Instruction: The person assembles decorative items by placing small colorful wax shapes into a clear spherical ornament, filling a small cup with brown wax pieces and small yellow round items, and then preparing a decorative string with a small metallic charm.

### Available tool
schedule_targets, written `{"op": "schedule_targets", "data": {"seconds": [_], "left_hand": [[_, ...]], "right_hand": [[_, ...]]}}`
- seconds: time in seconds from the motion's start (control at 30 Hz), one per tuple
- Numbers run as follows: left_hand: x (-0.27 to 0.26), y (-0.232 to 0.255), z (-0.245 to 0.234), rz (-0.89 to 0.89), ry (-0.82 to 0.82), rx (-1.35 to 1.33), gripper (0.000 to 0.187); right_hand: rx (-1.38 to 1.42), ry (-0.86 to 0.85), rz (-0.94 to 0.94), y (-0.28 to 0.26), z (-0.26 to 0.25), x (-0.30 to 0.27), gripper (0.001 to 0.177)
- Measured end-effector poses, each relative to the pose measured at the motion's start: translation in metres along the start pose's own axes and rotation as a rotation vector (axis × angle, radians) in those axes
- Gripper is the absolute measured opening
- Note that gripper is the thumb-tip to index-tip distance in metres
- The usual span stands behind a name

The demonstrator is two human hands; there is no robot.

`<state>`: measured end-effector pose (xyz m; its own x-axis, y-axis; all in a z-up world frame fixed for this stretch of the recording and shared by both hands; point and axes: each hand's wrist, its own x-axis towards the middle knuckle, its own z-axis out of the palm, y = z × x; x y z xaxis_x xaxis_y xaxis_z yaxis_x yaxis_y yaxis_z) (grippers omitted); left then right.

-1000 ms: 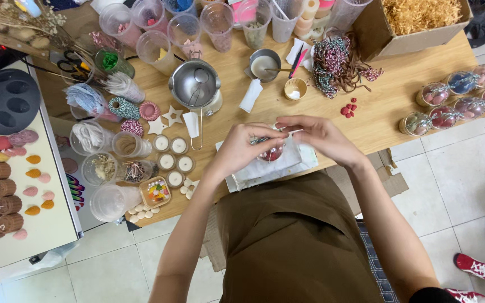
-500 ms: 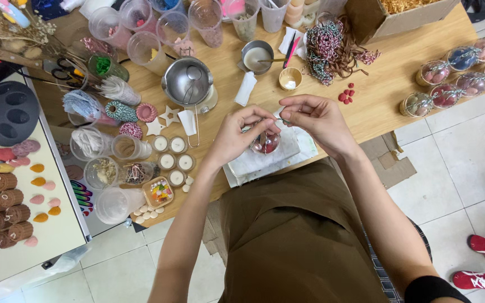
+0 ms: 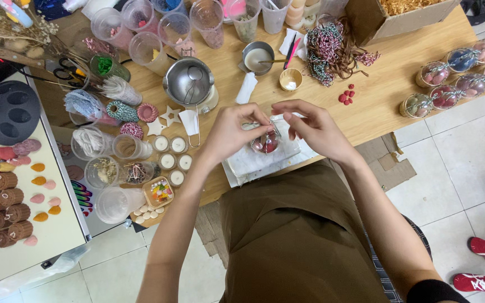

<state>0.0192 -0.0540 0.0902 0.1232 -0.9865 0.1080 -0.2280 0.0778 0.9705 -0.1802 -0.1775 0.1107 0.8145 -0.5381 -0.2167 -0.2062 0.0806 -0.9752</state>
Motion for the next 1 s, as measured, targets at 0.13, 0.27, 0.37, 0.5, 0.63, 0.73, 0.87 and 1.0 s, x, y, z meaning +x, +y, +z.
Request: {"op": "schedule_targets", "data": {"seconds": [0.13,0.27,0.37,0.5,0.63,0.73,0.87,1.0], "left_hand": [[-0.008,0.017,0.002,0.340,0.081,0.538,0.014],[-0.014,0.021,0.007,0.418,0.113,0.639,0.014],[-0.019,0.018,0.012,0.421,0.149,0.603,0.015],[-0.025,0.012,0.014,0.443,0.240,0.564,0.022],[-0.026,0.012,0.018,0.197,0.301,0.511,0.010],[-0.027,0.020,0.020,-0.149,0.247,0.272,0.013],[-0.022,0.020,0.019,-0.399,0.192,-0.036,0.016],[-0.025,0.012,0.013,-0.133,0.213,0.187,0.015]], "right_hand": [[-0.193,-0.138,-0.224,0.005,-0.003,0.010,0.028],[-0.274,-0.198,-0.176,0.005,-0.006,0.015,0.027],[-0.349,-0.179,-0.159,0.007,-0.010,0.016,0.021],[-0.296,-0.164,-0.191,0.012,-0.010,0.017,0.016],[-0.218,-0.131,-0.055,0.010,-0.005,0.018,0.015],[-0.125,-0.195,0.004,0.008,0.000,0.019,0.015],[-0.043,-0.239,0.020,0.007,0.006,0.023,0.014],[0.002,-0.232,0.044,0.008,0.005,0.024,0.015]]}}
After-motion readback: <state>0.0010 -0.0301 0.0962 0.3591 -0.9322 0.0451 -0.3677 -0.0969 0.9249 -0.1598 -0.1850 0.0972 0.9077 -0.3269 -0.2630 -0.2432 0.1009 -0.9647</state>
